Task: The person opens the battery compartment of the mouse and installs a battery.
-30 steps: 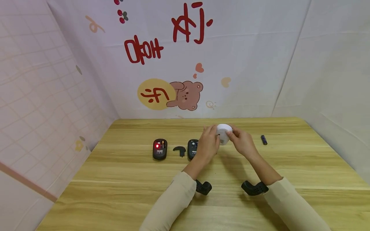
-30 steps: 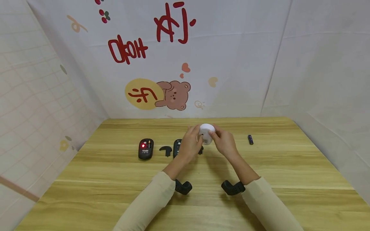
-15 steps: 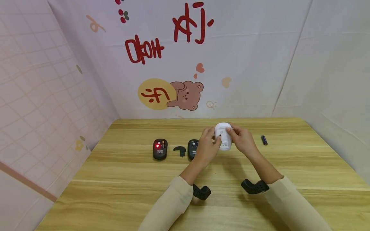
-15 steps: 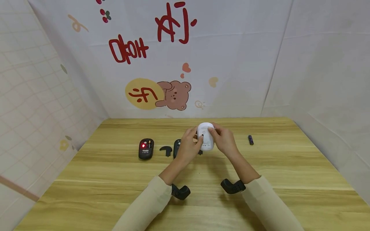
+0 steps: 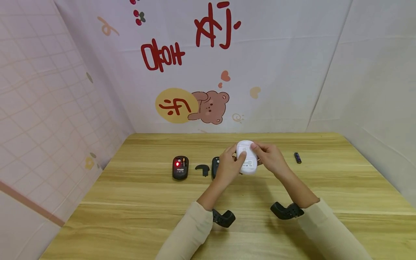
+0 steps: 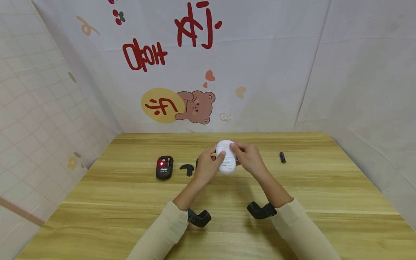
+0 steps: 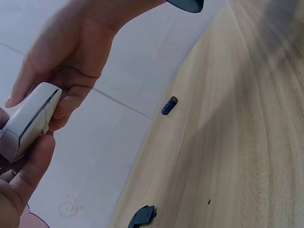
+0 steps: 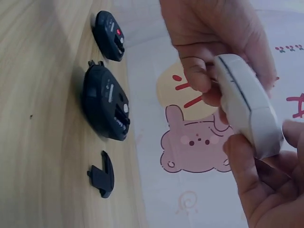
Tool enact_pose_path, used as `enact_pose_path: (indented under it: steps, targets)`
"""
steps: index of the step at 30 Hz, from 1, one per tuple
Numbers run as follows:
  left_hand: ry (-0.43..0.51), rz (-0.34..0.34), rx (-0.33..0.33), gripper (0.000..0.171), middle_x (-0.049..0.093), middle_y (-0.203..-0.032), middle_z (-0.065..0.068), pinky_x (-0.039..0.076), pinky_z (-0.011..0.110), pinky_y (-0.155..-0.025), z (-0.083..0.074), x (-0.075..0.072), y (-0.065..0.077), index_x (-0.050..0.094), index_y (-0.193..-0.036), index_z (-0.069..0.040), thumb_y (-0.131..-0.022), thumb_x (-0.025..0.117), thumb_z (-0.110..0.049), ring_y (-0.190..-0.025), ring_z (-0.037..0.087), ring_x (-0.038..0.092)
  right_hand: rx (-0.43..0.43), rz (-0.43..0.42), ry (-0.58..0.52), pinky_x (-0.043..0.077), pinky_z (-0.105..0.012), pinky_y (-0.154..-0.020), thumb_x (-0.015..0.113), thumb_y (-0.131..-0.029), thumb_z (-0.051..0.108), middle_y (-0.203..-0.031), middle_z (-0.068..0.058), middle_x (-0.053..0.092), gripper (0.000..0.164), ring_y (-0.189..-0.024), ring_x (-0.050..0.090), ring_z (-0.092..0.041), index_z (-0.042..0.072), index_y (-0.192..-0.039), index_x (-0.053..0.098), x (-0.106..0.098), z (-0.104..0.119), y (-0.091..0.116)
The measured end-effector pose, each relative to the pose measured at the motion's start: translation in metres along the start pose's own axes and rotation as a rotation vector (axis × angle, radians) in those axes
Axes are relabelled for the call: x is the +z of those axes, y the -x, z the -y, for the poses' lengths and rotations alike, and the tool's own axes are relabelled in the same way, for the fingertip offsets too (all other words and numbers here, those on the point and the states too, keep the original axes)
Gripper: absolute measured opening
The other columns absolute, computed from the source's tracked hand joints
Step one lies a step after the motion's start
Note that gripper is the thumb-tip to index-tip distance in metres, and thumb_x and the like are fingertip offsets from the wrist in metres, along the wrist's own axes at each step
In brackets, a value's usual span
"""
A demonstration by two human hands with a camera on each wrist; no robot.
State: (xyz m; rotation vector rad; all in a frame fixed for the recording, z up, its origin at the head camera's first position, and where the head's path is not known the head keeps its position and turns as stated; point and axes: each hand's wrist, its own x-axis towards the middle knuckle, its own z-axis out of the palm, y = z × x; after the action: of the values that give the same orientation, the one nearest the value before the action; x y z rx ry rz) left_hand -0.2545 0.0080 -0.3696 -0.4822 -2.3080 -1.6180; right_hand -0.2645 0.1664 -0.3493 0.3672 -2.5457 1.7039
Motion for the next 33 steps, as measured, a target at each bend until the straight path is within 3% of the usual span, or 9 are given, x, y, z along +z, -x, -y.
enact_pose_path:
  steps: [6, 14, 22, 33]
  targets:
    - [0.027, 0.002, 0.003, 0.033, 0.059, -0.103, 0.009, 0.045, 0.019, -0.052, -0.0033, -0.0046, 0.0010, 0.060, -0.121, -0.003, -0.090, 0.060, -0.015, -0.066, 0.009, 0.051, -0.011, 0.106, -0.042, 0.054, -0.029, -0.062, 0.059, -0.092, 0.023, -0.112, -0.024, 0.059, 0.051, -0.077, 0.061, -0.015, -0.005, -0.133, 0.046, -0.0028, 0.0023, 0.0009]
    - [0.028, 0.022, -0.017, 0.035, 0.058, -0.098, 0.011, 0.047, 0.019, -0.050, -0.0066, -0.0083, 0.0013, 0.060, -0.122, -0.002, -0.090, 0.061, -0.016, -0.066, 0.009, 0.055, -0.024, 0.172, -0.084, 0.054, -0.028, -0.063, 0.066, -0.087, 0.015, -0.104, -0.022, 0.061, 0.052, -0.081, 0.061, -0.014, -0.008, -0.130, 0.047, -0.0045, 0.0056, 0.0030]
    - [-0.003, 0.022, 0.006, 0.035, 0.058, -0.097, 0.010, 0.045, 0.018, -0.054, -0.0070, -0.0071, 0.0013, 0.060, -0.121, -0.003, -0.090, 0.062, -0.016, -0.067, 0.009, 0.051, -0.006, 0.149, -0.091, 0.054, -0.029, -0.063, 0.065, -0.087, 0.015, -0.108, -0.024, 0.060, 0.052, -0.080, 0.062, -0.013, -0.010, -0.129, 0.047, -0.0059, 0.0056, 0.0038]
    - [0.015, 0.037, 0.027, 0.038, 0.056, -0.094, 0.009, 0.044, 0.018, -0.048, -0.0069, -0.0050, 0.0021, 0.057, -0.125, -0.003, -0.091, 0.060, -0.018, -0.063, 0.008, 0.050, 0.006, 0.104, -0.016, 0.054, -0.030, -0.063, 0.065, -0.088, 0.018, -0.099, -0.020, 0.064, 0.044, -0.075, 0.063, -0.015, -0.012, -0.120, 0.055, -0.0093, 0.0061, 0.0035]
